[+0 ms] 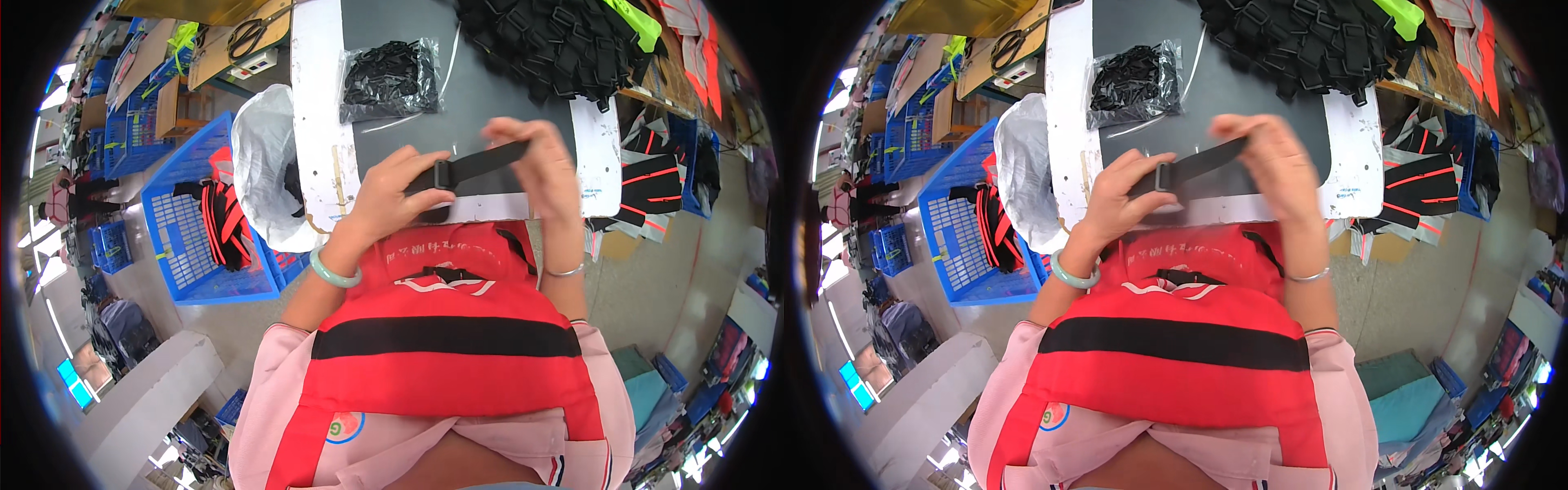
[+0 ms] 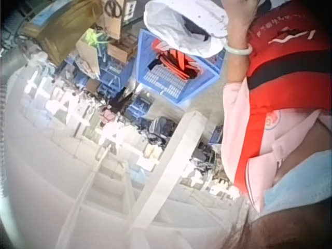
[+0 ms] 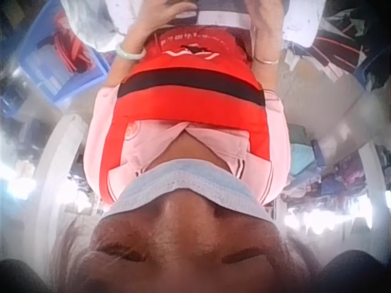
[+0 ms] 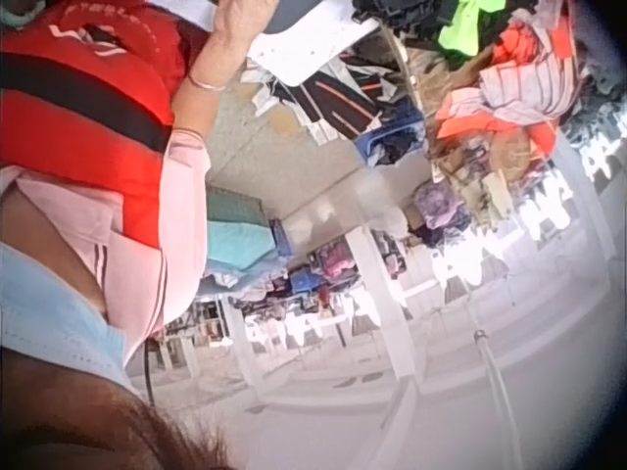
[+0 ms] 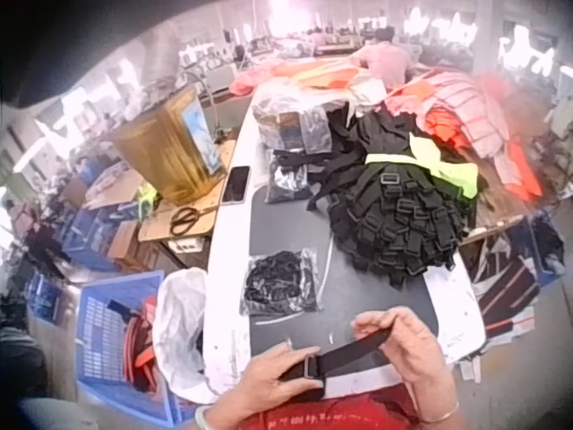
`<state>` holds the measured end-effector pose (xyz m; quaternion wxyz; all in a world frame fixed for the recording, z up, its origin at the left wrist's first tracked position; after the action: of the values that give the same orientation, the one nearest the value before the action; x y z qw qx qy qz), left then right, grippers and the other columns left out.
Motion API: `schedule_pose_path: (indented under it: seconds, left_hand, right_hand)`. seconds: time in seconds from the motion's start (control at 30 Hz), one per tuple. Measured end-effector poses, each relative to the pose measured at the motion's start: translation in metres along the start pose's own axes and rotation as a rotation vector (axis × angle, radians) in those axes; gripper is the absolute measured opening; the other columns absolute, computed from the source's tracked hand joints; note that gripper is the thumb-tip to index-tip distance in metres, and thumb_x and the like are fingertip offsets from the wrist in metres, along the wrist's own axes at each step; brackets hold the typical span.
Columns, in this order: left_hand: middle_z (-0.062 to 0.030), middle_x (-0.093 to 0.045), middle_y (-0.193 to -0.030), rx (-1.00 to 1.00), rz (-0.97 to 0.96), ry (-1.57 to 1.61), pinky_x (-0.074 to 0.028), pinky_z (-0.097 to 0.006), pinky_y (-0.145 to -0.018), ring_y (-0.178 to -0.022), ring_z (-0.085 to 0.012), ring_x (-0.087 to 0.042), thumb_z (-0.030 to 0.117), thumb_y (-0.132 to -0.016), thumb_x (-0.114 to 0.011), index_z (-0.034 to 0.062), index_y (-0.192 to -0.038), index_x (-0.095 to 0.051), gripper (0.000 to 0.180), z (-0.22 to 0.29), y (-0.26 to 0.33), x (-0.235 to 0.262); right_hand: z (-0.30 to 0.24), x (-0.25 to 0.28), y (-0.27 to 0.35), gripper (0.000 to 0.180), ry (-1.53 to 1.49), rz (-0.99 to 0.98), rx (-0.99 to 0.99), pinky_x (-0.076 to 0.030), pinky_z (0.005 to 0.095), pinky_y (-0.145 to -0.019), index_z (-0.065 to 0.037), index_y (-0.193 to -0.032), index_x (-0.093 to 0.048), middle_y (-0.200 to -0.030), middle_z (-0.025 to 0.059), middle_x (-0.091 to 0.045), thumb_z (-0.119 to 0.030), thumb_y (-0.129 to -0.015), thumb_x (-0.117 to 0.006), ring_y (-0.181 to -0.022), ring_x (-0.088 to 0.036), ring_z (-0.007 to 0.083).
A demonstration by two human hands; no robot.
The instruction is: The recorder is attaching plastic buckles and sliders to black webbing straps.
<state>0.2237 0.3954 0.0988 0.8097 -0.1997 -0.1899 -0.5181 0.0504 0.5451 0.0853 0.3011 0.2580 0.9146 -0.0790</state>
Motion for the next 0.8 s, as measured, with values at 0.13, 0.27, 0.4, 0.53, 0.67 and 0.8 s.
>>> schedule_pose_path:
  seconds: [0.13, 0.27, 0.4, 0.53, 0.67, 0.8]
  left_hand:
    - [-0.0055, -0.049, -0.074, 0.079, -0.010, 0.090, -0.039, -0.028, -0.057, -0.064, -0.0176, -0.048, 0.016, -0.068, -0.077, 0.0052, -0.105, -0.066, 0.040, -0.005, 0.012, 0.014]
    - [-0.0036, -0.051, -0.075, 0.097, -0.032, 0.085, -0.039, -0.026, -0.059, -0.067, -0.0157, -0.050, 0.012, -0.067, -0.078, 0.0050, -0.105, -0.066, 0.040, 0.002, 0.005, 0.012]
    - [-0.0050, -0.054, -0.077, 0.049, -0.044, 0.017, -0.042, -0.027, -0.060, -0.069, -0.0166, -0.053, 0.014, -0.066, -0.078, 0.0044, -0.103, -0.066, 0.040, 0.010, -0.008, 0.004]
    - [-0.0076, -0.057, -0.080, -0.066, -0.062, -0.118, -0.047, -0.030, -0.060, -0.070, -0.0203, -0.058, 0.016, -0.064, -0.080, 0.0034, -0.098, -0.066, 0.039, 0.017, -0.011, 0.008]
    - [-0.0047, -0.057, -0.080, -0.237, -0.120, -0.266, -0.047, -0.033, -0.057, -0.067, -0.0253, -0.058, 0.029, -0.064, -0.079, 0.0081, -0.091, -0.065, 0.037, 0.014, -0.008, 0.006]
    - [-0.0050, -0.056, -0.077, -0.231, -0.044, -0.219, -0.046, -0.031, -0.056, -0.066, -0.0203, -0.057, 0.024, -0.066, -0.080, 0.0070, -0.085, -0.061, 0.032, 0.018, -0.010, -0.005]
  right_hand:
    - [-0.053, 0.090, 0.013, 0.020, -0.484, 0.201, 0.245, -0.044, 0.0359, -0.086, -0.010, -0.106, -0.053, -0.086, 0.0092, -0.057, -0.025, -0.097, -0.045, -0.083, -0.055, 0.0202]
    - [-0.071, 0.083, 0.016, 0.016, -0.170, 0.258, 0.095, -0.041, 0.0270, -0.058, -0.011, -0.098, -0.054, -0.064, -0.0012, -0.037, -0.024, -0.097, -0.046, -0.057, -0.038, 0.0122]
    - [-0.017, -0.027, 0.005, 0.014, 0.767, 0.083, -0.123, -0.038, 0.0250, -0.055, -0.003, -0.078, -0.055, -0.068, 0.0018, -0.053, -0.012, -0.087, -0.060, -0.063, -0.045, 0.0071]
    - [-0.006, -0.049, 0.003, 0.023, 1.032, -0.145, -0.202, -0.038, 0.0336, -0.052, 0.000, -0.080, -0.054, -0.059, 0.0123, -0.049, -0.021, -0.087, -0.058, -0.052, -0.046, 0.0228]
    - [0.002, -0.042, 0.002, 0.030, 1.126, -0.261, -0.210, -0.040, 0.0397, -0.056, 0.000, -0.080, -0.053, -0.066, 0.0178, -0.053, -0.028, -0.091, -0.050, -0.060, -0.052, 0.0347]
    - [0.025, -0.047, 0.005, 0.033, 0.893, 0.076, 0.055, -0.043, 0.0364, -0.061, -0.001, -0.081, -0.052, -0.071, 0.0162, -0.055, -0.031, -0.093, -0.045, -0.063, -0.054, 0.0321]
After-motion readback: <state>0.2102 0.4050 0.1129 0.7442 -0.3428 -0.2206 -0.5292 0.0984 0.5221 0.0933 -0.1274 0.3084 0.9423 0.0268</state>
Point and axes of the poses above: each hand's wrist, its own y-axis away from the middle knuckle, its own x-axis out of the back of the hand, z = x × y, the point moved 1 cm from there along -y, towards the middle knuckle
